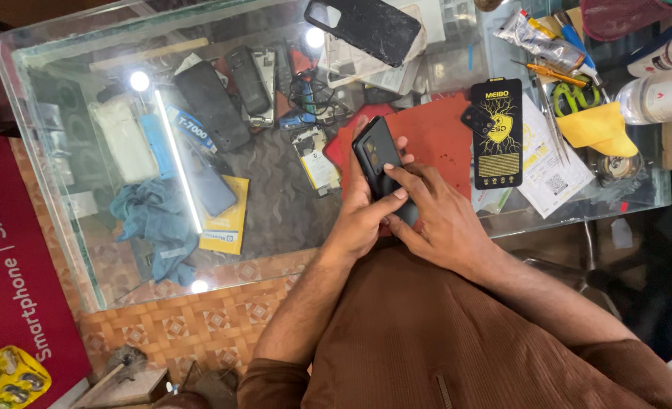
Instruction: The person removes a black phone case from a smartphone, then places a new case onto the device. They press along the edges to secure the case and inspect the fit. The person then removes the case again and handles the phone and case separately.
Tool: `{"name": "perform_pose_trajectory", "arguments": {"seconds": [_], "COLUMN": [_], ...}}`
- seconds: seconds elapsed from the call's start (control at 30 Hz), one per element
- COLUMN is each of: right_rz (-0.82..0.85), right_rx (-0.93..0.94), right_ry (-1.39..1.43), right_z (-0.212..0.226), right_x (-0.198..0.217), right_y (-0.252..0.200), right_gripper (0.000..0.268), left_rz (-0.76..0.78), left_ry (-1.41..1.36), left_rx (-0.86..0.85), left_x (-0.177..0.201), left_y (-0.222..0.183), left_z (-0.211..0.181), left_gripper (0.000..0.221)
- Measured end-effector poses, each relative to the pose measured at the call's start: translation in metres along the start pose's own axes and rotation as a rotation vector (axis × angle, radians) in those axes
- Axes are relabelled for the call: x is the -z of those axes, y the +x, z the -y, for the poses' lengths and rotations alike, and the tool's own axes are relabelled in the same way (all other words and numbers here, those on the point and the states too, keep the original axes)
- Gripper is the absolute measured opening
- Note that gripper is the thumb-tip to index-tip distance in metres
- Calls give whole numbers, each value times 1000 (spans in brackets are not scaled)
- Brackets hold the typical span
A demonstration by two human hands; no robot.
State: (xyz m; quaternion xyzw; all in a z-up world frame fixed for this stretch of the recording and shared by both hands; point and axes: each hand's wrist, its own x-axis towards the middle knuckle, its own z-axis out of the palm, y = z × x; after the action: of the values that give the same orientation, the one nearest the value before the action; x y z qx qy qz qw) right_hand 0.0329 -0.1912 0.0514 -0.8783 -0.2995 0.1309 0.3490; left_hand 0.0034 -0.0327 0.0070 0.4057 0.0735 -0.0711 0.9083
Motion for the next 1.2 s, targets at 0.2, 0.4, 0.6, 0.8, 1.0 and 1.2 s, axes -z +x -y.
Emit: {"name": "perform_pose_trajectory", "arguments": {"seconds": [0.2,0.4,0.6,0.8,1.0,1.2], "right_rz": [-5,8,33,10,21,11], "right_rx": [5,32,145,387,456,505], "right_ry": [12,13,265,299,265,273], "right_z": [-3,-8,-12,-4,-6,-8], "right_x": [-2,-3,2,7,10,14], "right_y": [0,0,-2,-7,-7,-6], "right_gripper": [69,72,84,107,110,106], "left_rz": [-9,-43,-21,-109,-52,-14], "left_ry": [66,92,599,1212,767,763], "left_rx": [-40,-51,-156,-536,-178,-212], "left_x": [1,2,-1,-20,-25,-26], "left_y": [0,-1,-10,-14,-20,-24], "left_z": [5,11,-10,-32,-40,-40], "left_gripper": [96,90,101,123,118,118]}}
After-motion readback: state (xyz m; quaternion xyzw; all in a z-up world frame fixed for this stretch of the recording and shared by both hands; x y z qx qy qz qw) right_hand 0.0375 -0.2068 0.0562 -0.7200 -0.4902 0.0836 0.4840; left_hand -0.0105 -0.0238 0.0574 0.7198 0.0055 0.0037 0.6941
